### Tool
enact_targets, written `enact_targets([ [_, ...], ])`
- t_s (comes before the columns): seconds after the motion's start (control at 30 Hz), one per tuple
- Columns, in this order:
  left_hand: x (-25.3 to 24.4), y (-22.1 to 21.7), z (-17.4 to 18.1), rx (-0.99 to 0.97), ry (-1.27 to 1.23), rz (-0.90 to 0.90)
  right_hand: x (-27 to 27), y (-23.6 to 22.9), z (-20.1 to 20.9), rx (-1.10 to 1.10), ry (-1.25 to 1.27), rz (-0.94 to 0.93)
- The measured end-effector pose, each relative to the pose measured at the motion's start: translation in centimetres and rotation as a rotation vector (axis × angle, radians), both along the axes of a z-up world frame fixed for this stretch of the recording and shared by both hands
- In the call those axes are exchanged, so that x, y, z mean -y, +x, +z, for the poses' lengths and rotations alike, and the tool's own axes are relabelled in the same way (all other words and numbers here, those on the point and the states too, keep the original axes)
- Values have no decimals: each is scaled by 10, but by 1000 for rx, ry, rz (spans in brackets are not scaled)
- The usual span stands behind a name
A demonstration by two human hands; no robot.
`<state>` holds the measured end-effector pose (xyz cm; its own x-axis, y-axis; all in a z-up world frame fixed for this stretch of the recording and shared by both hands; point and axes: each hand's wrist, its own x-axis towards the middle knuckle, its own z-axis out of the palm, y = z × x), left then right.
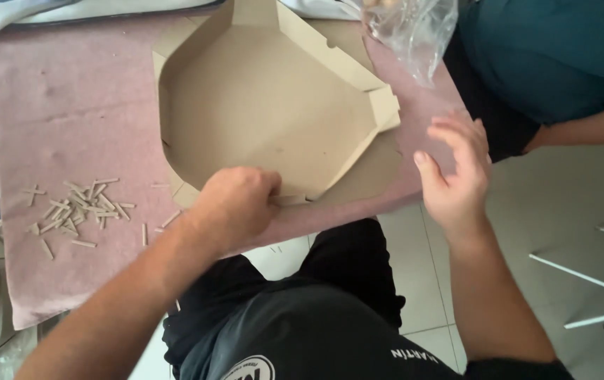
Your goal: The person assembles a flat cardboard piece by folding its edges and inserting small wooden dowels into pre-cut slots to form a three-dimensional structure. They repeatedly lift the piece to check the assembly and place it on a stack of similar items.
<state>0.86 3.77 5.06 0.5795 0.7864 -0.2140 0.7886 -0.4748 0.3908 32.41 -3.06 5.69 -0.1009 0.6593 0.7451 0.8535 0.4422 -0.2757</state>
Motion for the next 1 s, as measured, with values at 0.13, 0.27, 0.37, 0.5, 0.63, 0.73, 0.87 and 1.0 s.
enact_targets([
  [0.13,4,-29,-28,174,530,-348,-8,15,-4,199,-70,-97],
  [0.27,24,-84,16,264,652,-442,-5,11,-2,351,-138,-67],
  [0.37,15,-119,17,200,1011,-468,-15,-6,-16,356,-6,186],
  [0.5,40,-91,22,-32,592,-174,-12,-51,-14,333,-17,441],
  [0.63,55,-50,15,330,612,-380,-15,-58,-25,380,17,541],
  [0.73,51,-47,-25,670,638,-243,-7,-66,-37,295,15,528],
  [0.87,35,-45,-42,597,583,-105,-16,-63,-51,285,-11,612],
  [1.0,33,-35,-58,452,899,-157,-18,-72,-44,106,-83,542],
])
